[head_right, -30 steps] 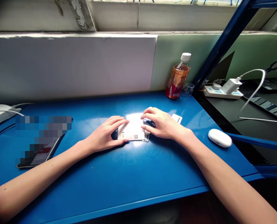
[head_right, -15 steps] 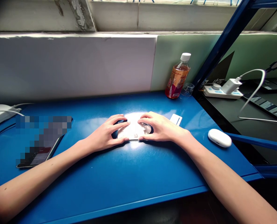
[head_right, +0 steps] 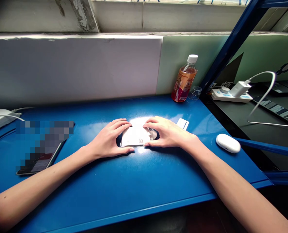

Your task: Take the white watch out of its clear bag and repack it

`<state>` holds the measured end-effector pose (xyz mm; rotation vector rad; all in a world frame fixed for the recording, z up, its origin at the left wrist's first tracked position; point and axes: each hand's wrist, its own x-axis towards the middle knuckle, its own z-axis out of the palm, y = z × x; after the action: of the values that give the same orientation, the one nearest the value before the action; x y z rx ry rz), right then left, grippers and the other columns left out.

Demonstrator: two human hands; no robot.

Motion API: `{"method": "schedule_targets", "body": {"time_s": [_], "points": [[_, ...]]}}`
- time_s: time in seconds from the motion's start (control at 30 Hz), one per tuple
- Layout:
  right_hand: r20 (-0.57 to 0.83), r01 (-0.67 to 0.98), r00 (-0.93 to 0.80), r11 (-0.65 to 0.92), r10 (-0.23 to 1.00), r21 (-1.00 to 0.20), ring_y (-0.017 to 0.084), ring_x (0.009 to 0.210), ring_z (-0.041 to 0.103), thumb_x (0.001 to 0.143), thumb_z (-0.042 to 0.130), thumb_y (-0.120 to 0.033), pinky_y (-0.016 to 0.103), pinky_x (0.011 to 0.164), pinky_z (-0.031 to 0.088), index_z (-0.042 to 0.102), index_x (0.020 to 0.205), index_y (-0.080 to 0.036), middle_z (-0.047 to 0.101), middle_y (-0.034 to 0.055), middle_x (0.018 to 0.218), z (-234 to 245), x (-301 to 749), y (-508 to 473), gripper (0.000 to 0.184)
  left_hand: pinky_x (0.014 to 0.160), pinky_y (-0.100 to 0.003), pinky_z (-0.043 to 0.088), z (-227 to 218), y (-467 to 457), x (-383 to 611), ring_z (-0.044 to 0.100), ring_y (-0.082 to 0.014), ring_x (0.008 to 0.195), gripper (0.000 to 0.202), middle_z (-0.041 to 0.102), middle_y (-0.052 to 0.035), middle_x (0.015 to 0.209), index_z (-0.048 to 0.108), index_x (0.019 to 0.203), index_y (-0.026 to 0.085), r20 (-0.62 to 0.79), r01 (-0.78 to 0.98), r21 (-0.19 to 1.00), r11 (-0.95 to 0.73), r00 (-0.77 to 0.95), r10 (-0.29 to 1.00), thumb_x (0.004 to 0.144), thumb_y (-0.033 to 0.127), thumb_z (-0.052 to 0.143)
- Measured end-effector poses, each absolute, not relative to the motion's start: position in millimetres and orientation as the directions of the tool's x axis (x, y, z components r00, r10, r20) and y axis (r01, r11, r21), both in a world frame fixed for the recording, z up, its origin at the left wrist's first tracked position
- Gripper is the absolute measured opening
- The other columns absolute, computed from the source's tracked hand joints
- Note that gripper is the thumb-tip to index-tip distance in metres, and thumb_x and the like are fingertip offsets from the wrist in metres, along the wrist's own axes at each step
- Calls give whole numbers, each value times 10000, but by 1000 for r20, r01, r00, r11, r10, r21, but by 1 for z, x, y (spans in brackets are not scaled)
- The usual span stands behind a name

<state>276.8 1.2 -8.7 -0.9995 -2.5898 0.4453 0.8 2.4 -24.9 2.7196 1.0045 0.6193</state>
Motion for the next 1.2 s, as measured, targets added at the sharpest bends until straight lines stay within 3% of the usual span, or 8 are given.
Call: {"method": "schedule_targets", "body": {"time_s": [0.3,0.5,0.6,0.77,1.0,1.2], "points": [[179,609,-689,695,702,-382,321,1137,610,801,721,-537,450,947,507,626,1285,-167,646,160,1269,-5,276,1,616,1055,-505,443,-22,0,3,557,-367,1220,692,644,-174,1239,624,1166,131,324,655,271,-705,628,707,712,648,697],[96,688,-654,643,750,-336,364,1218,575,709,729,-678,492,1007,491,592,1345,-130,604,192,1342,3,284,2,851,1054,-497,441,-20,-1,5,566,-362,1201,680,640,-192,1230,612,1140,113,314,660,275,-699,626,714,718,642,688],[72,684,-663,642,745,-346,363,1259,558,696,726,-695,484,1039,479,592,1349,-135,580,190,1386,2,288,3,871,1057,-495,437,-18,-2,4,563,-365,1206,673,633,-188,1237,611,1138,123,305,651,271,-709,641,705,710,636,690],[78,672,-672,651,736,-353,361,1271,557,698,741,-665,482,1054,473,605,1338,-126,581,193,1394,-1,287,4,848,1093,-512,407,-20,-1,2,511,-376,1286,742,574,-209,1349,584,1254,97,260,638,241,-731,683,682,751,640,644],[91,668,-673,656,734,-350,363,1271,559,721,741,-631,504,1055,471,591,1351,-128,580,200,1393,0,286,3,820,1209,-521,250,-25,0,1,258,-374,1488,947,314,-245,1578,359,1496,36,102,669,265,-694,696,710,827,673,567],[117,657,-678,669,726,-347,360,1259,559,778,702,-612,510,1046,472,551,1392,-142,582,193,1387,0,287,2,789,1205,-548,239,-25,1,1,262,-370,1487,917,321,-243,1573,389,1486,59,98,664,275,-696,701,707,828,667,580]]}}
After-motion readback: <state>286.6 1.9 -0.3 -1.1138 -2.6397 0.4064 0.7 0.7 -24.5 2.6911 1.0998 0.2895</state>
